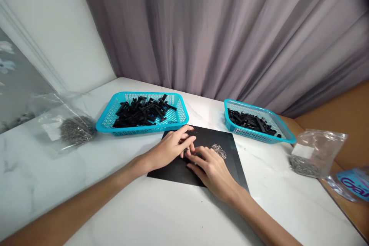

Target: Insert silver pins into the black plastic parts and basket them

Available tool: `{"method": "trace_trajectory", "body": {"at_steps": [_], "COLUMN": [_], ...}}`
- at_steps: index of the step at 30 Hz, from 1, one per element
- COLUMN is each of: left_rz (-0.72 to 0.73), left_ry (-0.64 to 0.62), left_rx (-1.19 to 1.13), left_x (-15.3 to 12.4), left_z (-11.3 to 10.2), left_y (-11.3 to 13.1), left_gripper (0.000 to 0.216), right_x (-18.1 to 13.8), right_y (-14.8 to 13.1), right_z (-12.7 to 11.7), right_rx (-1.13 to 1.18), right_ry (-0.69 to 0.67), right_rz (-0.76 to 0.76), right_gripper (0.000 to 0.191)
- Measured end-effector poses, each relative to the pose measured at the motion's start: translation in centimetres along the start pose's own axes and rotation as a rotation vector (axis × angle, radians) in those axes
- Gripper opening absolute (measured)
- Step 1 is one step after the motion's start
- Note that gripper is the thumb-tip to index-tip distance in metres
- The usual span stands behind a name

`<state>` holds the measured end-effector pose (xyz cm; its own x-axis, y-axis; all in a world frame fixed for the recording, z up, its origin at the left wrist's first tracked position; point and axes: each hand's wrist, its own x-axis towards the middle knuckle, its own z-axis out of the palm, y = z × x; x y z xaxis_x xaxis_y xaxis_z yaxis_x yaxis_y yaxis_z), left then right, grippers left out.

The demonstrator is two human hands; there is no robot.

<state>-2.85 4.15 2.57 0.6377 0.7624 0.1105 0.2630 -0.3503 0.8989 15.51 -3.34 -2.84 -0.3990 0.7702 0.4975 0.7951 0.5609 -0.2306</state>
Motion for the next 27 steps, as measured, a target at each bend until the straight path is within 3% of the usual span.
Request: {"method": "trace_trajectory", "body": {"at_steps": [5, 9, 14, 17, 22, 27], "left_rz": [-0.02, -0.018, -0.025, -0.044, -0.063, -0.04], "left_ry": [0.001, 0.021, 0.049, 0.076, 0.075, -0.008], "left_rx": [-0.054, -0.1, -0.175, -0.221, -0.28, -0.278], "left_x": [0.2, 0.6, 1.2, 1.4, 1.3, 1.0], "left_z": [-0.5, -1.2, -1.7, -1.8, -1.7, -1.8], "left_y": [-0.7, -1.1, -2.3, -2.6, -2.2, -2.2], "left_gripper": [0.041, 0.055, 0.046, 0.045, 0.055, 0.076], "right_x": [-0.3, -0.3, -0.2, -0.2, -0.3, -0.1], "right_y": [-0.7, -0.7, -0.1, -0.3, -1.1, -0.9], "right_z": [-0.3, 0.8, 0.9, -0.1, -0.4, 1.2], "right_rx": [-0.06, -0.064, -0.023, 0.01, -0.075, -0.054], "right_ry": [-0.063, 0.077, 0.171, 0.097, -0.09, 0.031], "right_rz": [-0.061, -0.02, 0.089, 0.065, -0.086, 0.01], "right_gripper": [0.03, 0.019, 0.018, 0.017, 0.034, 0.016]}}
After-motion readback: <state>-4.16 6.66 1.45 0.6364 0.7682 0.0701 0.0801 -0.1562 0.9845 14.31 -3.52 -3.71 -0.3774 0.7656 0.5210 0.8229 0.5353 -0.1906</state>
